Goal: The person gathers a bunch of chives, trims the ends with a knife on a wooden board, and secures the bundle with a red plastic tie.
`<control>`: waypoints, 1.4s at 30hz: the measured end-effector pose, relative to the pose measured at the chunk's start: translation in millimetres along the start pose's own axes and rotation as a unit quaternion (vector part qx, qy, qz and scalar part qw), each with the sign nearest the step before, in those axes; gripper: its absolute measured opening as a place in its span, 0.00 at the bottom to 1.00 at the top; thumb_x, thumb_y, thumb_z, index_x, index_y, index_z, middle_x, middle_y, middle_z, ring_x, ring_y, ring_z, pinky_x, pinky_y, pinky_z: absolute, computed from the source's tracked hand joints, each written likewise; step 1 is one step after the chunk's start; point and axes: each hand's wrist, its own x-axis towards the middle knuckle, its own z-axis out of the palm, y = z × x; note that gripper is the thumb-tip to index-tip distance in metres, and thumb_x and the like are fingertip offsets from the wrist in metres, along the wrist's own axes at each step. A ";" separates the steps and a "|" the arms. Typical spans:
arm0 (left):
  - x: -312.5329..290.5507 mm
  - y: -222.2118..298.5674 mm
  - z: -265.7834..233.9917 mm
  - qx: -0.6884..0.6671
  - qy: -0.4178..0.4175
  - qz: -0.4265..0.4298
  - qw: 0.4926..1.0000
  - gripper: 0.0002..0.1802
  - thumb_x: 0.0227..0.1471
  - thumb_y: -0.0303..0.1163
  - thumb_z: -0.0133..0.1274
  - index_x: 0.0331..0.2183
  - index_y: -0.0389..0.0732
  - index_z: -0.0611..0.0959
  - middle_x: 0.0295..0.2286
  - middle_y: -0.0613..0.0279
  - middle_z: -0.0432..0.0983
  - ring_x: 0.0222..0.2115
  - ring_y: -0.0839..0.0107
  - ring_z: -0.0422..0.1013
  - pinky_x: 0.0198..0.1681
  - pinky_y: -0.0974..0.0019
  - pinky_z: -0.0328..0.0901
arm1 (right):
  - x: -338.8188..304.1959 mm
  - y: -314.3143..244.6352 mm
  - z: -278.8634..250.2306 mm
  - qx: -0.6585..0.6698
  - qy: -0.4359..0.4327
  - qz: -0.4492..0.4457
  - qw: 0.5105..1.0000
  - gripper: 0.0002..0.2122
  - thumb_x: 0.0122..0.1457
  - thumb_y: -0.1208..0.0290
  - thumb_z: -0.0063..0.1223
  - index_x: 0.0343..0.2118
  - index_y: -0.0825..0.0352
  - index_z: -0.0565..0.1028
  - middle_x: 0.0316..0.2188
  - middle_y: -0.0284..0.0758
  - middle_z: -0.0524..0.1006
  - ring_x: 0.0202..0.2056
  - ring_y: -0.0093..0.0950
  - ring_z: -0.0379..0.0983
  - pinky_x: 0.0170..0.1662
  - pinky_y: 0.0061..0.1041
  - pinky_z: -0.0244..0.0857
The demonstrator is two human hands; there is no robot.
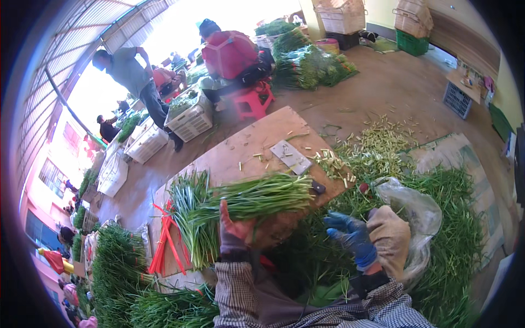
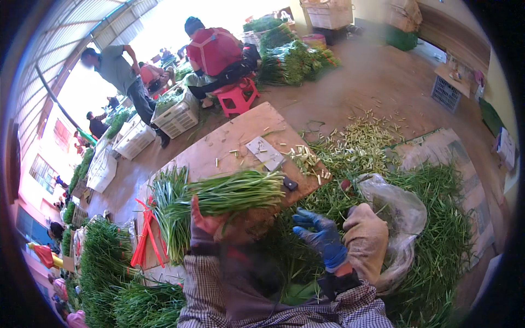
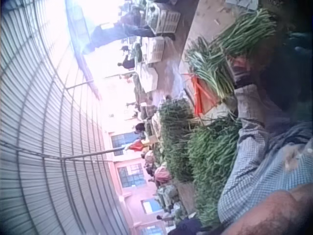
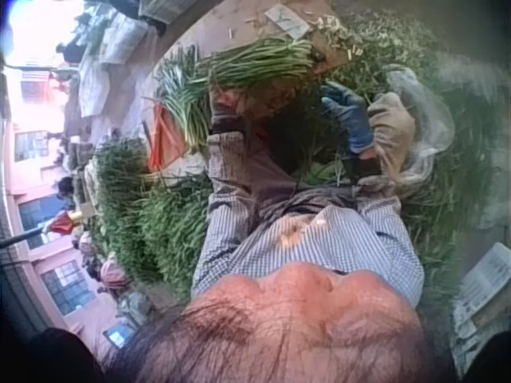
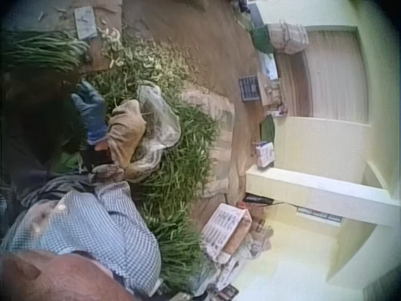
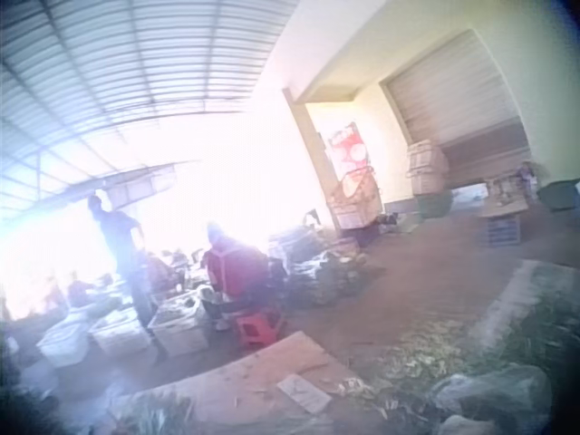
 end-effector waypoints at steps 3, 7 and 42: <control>-34.4 5.2 -14.6 0.032 0.043 -0.050 0.997 0.37 0.54 0.54 0.51 0.57 0.42 0.65 0.57 0.49 0.61 0.59 0.55 0.56 0.60 0.41 0.52 | 25.0 2.0 -14.2 -0.062 0.022 -0.020 0.998 0.21 0.53 0.79 0.60 0.51 0.70 0.72 0.42 0.34 0.79 0.41 0.20 0.75 0.47 0.21 0.69; -107.3 18.2 19.6 0.106 0.054 -0.075 0.990 0.40 0.52 0.53 0.54 0.58 0.41 0.63 0.57 0.47 0.59 0.58 0.52 0.58 0.60 0.43 0.53 | 68.2 -14.9 -36.4 -0.208 0.051 -0.059 0.975 0.20 0.50 0.75 0.63 0.48 0.70 0.73 0.38 0.37 0.80 0.39 0.24 0.77 0.44 0.23 0.70; 111.3 -21.9 49.6 0.888 -0.081 0.036 0.452 0.48 0.34 0.59 0.65 0.51 0.37 0.70 0.43 0.46 0.72 0.45 0.51 0.69 0.48 0.53 0.64 | 93.6 -40.6 -54.5 -0.282 -0.050 -0.022 0.958 0.24 0.57 0.68 0.56 0.56 0.67 0.67 0.28 0.37 0.78 0.28 0.29 0.76 0.31 0.28 0.69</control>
